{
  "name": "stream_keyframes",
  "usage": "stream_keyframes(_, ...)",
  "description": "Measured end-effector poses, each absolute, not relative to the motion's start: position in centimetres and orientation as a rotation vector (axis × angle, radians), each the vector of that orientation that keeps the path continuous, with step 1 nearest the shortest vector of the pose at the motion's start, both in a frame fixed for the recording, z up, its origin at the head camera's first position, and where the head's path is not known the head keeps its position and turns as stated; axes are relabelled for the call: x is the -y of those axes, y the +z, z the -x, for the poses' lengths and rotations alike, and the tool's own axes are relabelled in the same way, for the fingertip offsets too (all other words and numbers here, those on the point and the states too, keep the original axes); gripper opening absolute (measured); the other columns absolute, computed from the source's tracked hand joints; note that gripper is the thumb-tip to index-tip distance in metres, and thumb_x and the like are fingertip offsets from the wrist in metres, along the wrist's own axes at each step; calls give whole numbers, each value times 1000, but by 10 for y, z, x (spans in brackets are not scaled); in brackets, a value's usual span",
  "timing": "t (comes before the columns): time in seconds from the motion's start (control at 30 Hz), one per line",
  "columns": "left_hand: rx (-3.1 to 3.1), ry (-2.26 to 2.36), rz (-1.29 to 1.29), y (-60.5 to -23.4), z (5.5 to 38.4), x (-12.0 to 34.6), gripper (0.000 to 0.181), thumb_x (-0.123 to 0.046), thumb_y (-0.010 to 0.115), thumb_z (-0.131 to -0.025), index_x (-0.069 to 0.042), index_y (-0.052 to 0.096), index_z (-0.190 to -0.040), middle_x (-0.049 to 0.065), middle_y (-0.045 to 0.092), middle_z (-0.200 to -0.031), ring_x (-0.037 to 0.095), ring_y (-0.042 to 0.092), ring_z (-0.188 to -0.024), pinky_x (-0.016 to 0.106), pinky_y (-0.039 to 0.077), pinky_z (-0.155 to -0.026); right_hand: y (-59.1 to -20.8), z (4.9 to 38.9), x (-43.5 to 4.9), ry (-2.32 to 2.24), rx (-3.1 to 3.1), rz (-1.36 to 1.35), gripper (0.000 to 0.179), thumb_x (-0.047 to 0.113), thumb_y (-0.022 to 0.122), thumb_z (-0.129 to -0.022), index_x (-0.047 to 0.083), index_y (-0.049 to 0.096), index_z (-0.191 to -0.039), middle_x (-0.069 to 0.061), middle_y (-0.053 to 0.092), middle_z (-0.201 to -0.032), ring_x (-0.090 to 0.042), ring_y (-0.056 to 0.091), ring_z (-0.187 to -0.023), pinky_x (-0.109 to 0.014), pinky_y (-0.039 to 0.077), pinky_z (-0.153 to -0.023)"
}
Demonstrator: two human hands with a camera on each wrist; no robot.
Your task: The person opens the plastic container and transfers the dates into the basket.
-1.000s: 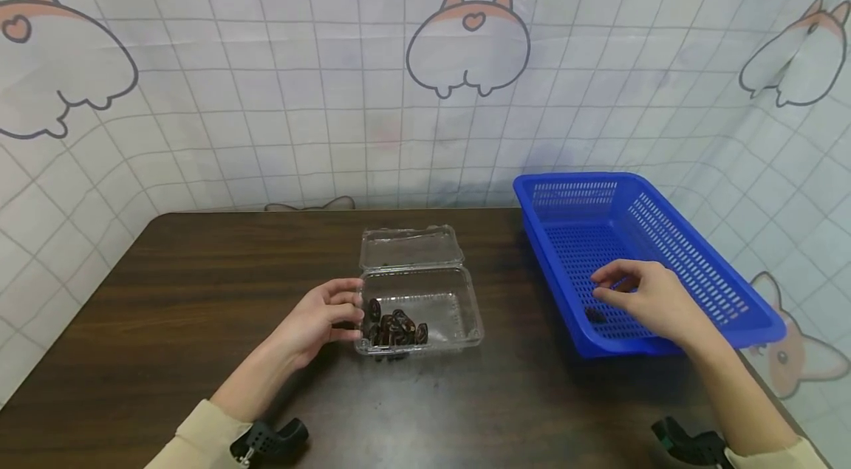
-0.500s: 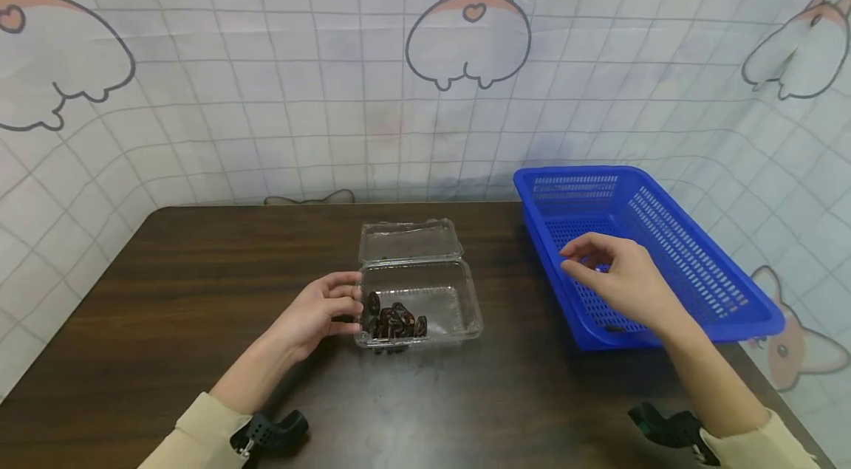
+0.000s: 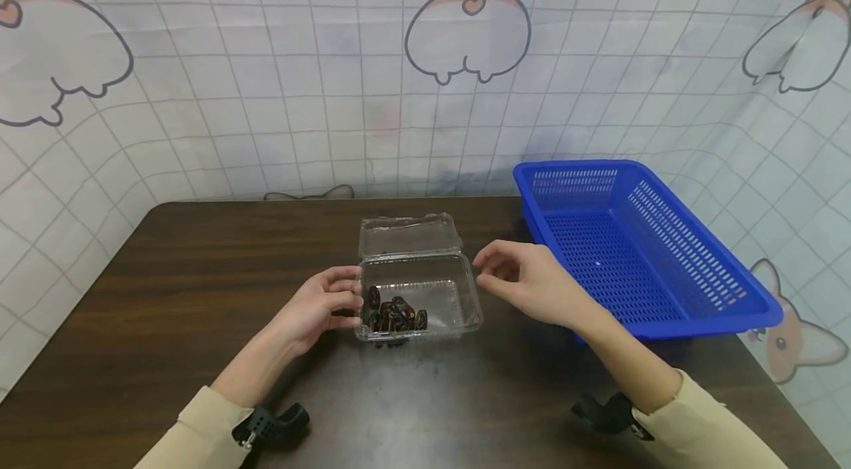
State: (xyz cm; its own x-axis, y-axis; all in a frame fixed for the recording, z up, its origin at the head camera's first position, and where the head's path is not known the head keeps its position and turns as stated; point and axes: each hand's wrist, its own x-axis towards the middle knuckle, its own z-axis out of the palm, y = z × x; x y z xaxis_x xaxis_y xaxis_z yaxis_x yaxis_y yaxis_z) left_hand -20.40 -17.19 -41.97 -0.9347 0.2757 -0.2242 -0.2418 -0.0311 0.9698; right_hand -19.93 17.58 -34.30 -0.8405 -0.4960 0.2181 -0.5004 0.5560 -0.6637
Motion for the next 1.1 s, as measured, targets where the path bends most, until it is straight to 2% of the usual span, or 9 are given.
stream_keyframes(0.53,-1901,2045,-29,-420,203,170,58,3,59,-95,5,38,-148,7,56,-108,19,60,-89,35,60,-75,-373,214,-122,1207,2843,-976,12,13,71,-97,11,71,-109,7,69,-89,-11,63,-71,-32,52,-63)
stream_keyframes(0.8,-1906,2042,-31,-422,203,171,57,3,59,-95,5,37,-148,8,56,-109,20,60,-90,36,60,-76,-383,224,-103,1153,2930,-1027,19,14,73,-95,5,71,-111,5,71,-90,-11,64,-72,-30,53,-67)
stream_keyframes(1.1,-1909,2046,-8,-420,203,170,56,4,58,-95,4,38,-147,8,56,-107,20,59,-89,36,60,-75,-388,233,-86,985,3075,-1062,27,20,75,-95,3,71,-115,4,70,-89,-8,63,-75,-31,53,-70)
